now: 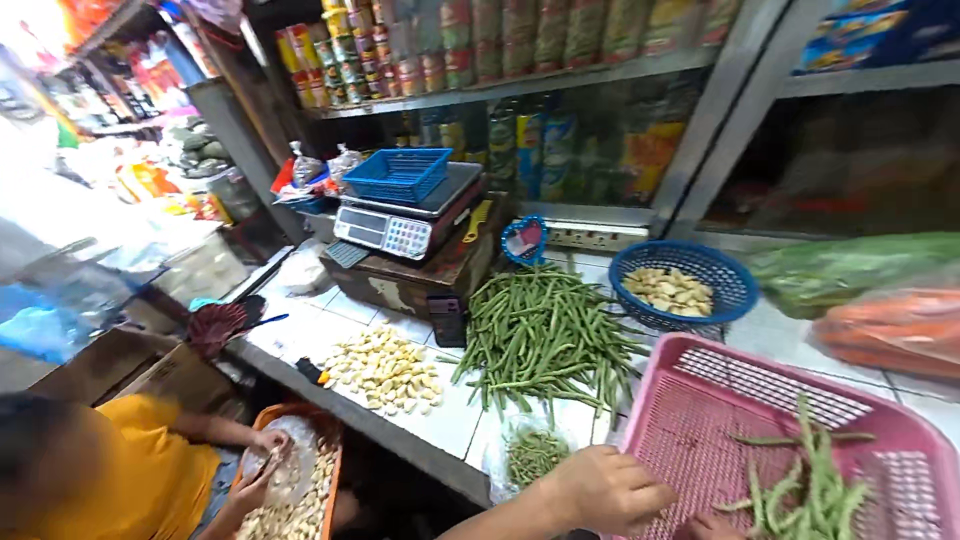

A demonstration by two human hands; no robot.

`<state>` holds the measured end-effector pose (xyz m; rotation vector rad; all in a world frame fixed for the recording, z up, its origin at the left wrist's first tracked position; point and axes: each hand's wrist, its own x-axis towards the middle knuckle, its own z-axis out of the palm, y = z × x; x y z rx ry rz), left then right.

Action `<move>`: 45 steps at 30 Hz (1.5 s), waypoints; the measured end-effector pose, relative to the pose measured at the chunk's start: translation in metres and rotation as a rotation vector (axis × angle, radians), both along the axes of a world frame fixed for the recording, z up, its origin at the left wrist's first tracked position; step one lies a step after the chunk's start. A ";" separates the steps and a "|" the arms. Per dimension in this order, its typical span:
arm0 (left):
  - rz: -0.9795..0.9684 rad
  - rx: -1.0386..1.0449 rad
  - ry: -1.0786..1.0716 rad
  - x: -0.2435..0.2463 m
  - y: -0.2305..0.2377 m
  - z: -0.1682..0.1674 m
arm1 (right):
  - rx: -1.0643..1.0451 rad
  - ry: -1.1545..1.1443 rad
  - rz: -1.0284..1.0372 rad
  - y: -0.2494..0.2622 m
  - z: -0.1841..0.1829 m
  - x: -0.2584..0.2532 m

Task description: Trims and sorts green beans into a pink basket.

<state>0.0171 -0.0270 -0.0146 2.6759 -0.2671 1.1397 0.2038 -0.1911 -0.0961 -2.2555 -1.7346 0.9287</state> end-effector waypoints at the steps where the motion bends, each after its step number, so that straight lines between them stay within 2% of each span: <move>1: 0.016 -0.011 0.005 -0.003 0.000 -0.002 | 0.017 0.000 -0.006 -0.003 -0.001 0.003; 5: 0.095 -0.049 0.038 -0.011 -0.002 -0.007 | 0.290 -0.190 -0.080 -0.001 0.001 0.021; 8: 0.116 -0.064 0.035 -0.012 -0.006 -0.013 | -0.018 -0.230 -0.099 0.006 0.009 0.045; 10: 0.122 -0.057 0.042 -0.013 -0.010 -0.015 | -0.136 -0.182 -0.092 0.009 0.011 0.053; 15: 0.129 -0.067 0.048 -0.014 -0.013 -0.018 | -0.127 -0.154 -0.001 0.012 0.014 0.058; 17: 0.119 -0.079 0.086 -0.012 -0.015 -0.018 | -0.192 -0.165 0.050 0.017 0.016 0.052; 20: 0.094 -0.099 0.147 -0.008 -0.021 -0.018 | -0.182 -0.029 0.070 0.021 0.016 0.045; 23: 0.116 -0.180 0.258 -0.003 -0.026 -0.015 | -0.033 0.204 -0.006 0.022 0.029 0.022; 26: 0.165 -0.343 0.431 -0.001 -0.025 -0.009 | 0.263 0.334 -0.077 0.019 0.052 -0.011; 30: 0.161 -0.282 0.438 -0.002 -0.016 -0.004 | 0.593 0.134 0.001 0.021 0.071 -0.035; 33: 0.132 -0.249 0.463 -0.005 -0.012 0.002 | 0.847 -0.066 0.097 0.024 0.064 -0.038; 35: 0.128 -0.304 0.502 -0.007 -0.012 0.007 | 0.964 -0.167 0.108 0.027 0.059 -0.038; 40: 0.188 -0.506 0.588 -0.009 -0.018 0.017 | 1.095 -0.475 -0.004 0.029 0.058 -0.049; 45: 0.257 -0.508 0.327 -0.010 -0.025 0.005 | 1.150 -0.389 0.013 0.033 0.061 -0.059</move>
